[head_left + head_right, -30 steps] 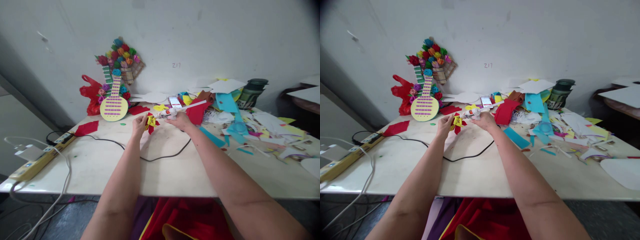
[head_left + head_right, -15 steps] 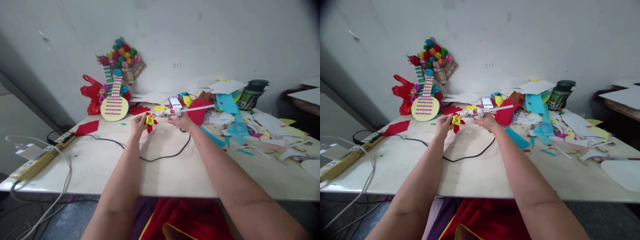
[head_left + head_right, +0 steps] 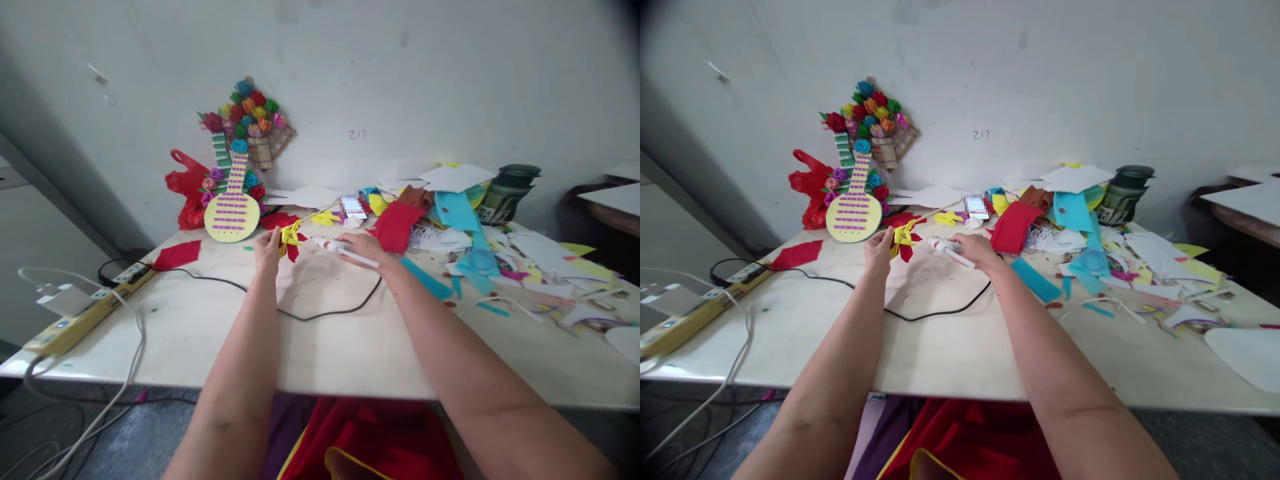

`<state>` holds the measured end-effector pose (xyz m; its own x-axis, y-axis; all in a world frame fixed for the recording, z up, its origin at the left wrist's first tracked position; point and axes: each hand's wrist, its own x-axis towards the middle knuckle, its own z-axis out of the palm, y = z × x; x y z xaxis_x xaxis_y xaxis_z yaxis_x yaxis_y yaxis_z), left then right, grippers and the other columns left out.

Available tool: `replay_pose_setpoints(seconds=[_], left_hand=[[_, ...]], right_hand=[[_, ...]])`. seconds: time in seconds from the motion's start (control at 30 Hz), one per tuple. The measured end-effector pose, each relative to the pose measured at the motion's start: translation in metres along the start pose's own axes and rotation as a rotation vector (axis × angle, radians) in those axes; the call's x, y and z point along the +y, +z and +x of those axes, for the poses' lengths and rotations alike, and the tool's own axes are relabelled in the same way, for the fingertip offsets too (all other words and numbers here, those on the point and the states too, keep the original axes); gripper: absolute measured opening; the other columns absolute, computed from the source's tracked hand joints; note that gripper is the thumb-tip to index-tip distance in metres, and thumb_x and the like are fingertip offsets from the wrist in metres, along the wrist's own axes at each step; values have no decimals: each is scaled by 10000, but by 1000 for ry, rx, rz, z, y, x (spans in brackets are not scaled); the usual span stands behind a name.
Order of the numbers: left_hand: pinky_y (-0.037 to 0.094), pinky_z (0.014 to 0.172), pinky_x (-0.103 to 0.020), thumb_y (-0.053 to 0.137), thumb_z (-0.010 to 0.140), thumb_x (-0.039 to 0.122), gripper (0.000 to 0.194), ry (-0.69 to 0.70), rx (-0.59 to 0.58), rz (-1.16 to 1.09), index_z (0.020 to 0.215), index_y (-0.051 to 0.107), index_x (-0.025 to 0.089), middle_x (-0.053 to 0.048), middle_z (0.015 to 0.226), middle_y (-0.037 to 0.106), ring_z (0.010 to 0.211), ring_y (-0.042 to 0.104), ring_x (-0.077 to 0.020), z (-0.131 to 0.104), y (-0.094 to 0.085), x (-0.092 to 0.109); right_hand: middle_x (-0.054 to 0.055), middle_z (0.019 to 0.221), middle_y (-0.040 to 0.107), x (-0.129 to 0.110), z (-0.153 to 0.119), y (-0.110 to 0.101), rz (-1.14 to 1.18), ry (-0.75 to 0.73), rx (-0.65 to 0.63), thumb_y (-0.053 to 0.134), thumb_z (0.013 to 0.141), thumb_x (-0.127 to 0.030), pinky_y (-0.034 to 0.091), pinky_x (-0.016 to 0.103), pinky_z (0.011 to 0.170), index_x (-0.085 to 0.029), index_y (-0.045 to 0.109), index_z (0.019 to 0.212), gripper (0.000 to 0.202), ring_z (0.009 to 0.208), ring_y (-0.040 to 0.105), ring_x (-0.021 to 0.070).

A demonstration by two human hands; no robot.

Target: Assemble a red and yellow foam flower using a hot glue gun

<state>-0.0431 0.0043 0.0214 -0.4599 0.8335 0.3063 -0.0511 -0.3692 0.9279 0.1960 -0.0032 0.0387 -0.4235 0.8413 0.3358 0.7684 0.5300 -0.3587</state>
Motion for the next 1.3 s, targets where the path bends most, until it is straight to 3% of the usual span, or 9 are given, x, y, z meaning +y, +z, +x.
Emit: replay_pose_setpoints(seconds=[0.1,0.3,0.67,0.9,1.1,1.3], left_hand=[[407,538,-218,679,643,495,372,23,14,-12,696,641,128,-7,585,594,545,528,-105,0,0,-1],[396,527,-218,719,607,487,374,8,11,-69,661,645,125,-5,566,592,529,524,-102,-3,3,2],[413,533,-216,744,560,507,417,-41,-138,-112,694,649,124,-19,610,616,543,548,-105,-6,11,-2],[390,494,-203,747,559,509,414,-57,-176,-80,681,647,127,-8,575,593,510,524,-92,-5,10,-5],[382,488,-203,731,594,487,383,-63,-197,-57,703,654,129,-5,578,591,511,523,-93,-3,7,-8],[386,489,-212,703,621,505,389,-75,-249,-44,709,647,130,-14,587,604,515,540,-106,-6,8,-7]], right_hand=[[78,1094,669,-2,3,10,-84,25,-49,541,771,-353,443,334,803,-223,591,1158,411,986,607,262],[109,1275,562,3,7,28,-162,-103,-94,496,766,-135,387,328,951,-172,488,1301,536,1153,514,227],[127,1167,583,5,11,48,-258,-76,-95,453,819,-109,370,328,964,-151,496,1302,487,1092,506,235],[134,1110,590,-2,7,42,-301,-92,-112,473,782,-106,385,317,908,-145,549,1253,478,1053,509,238],[104,999,639,-14,1,32,-379,-109,82,532,762,-265,340,391,872,-193,678,1021,306,981,502,263],[107,1009,599,-16,2,29,-344,-201,357,503,765,-201,314,358,819,-157,652,973,260,946,454,238]])
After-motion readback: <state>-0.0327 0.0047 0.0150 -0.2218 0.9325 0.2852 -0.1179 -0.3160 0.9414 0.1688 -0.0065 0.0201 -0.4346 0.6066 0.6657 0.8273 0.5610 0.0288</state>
